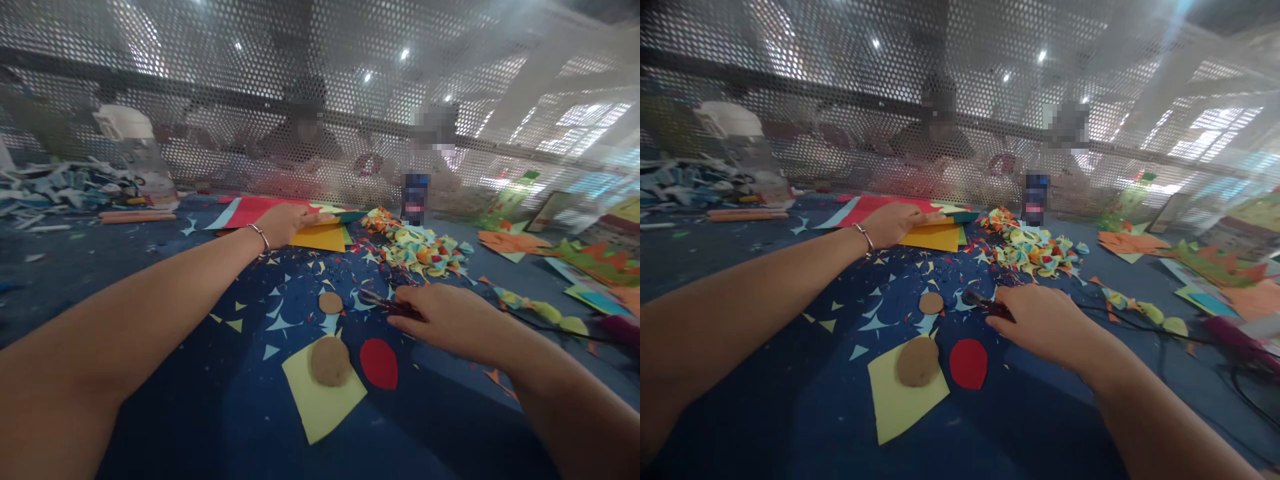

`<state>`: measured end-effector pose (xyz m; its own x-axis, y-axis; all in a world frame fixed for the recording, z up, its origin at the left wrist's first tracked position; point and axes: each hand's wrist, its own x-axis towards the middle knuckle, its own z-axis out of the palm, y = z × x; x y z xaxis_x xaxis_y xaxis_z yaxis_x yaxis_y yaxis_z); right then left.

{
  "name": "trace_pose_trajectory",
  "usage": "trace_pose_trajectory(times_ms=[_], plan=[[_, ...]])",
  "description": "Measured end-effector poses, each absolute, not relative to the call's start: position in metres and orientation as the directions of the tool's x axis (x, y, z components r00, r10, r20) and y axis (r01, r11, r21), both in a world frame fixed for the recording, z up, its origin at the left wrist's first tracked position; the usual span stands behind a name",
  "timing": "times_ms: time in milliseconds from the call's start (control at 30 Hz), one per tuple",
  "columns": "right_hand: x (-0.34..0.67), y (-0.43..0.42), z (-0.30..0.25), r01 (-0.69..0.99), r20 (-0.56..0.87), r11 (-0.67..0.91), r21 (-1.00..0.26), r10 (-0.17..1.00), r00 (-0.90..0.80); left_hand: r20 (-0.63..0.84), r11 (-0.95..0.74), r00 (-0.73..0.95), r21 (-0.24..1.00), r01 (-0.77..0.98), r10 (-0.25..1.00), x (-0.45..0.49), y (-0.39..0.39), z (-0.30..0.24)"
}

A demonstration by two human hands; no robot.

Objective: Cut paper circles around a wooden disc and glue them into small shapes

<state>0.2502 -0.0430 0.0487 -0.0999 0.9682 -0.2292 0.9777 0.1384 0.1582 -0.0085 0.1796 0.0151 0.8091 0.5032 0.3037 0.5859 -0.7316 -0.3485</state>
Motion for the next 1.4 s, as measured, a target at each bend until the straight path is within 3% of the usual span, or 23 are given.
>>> trace_pose_trajectory(times_ms=[333, 600, 1067, 1400], plan=[[0.248, -0.043, 0.048, 0.977, -0.224, 0.139, 0.160, 0.969, -0.101, 0.375, -0.682, 0.775, -0.374, 0.628, 0.508, -0.003, 0.175, 0.012], [0.249, -0.043, 0.047, 0.978, -0.222, 0.134, 0.160, 0.970, -0.096, 0.434, -0.677, 0.794, -0.429, 0.598, 0.425, -0.004, 0.177, 0.009], [0.249, -0.043, 0.048, 0.976, -0.222, 0.140, 0.167, 0.970, -0.101, 0.383, -0.610, 0.795, -0.511, 0.606, 0.470, -0.003, 0.174, 0.012], [0.249, -0.043, 0.047, 0.975, -0.222, 0.143, 0.171, 0.970, -0.103, 0.409, -0.655, 0.757, -0.386, 0.650, 0.509, -0.003, 0.171, 0.014]])
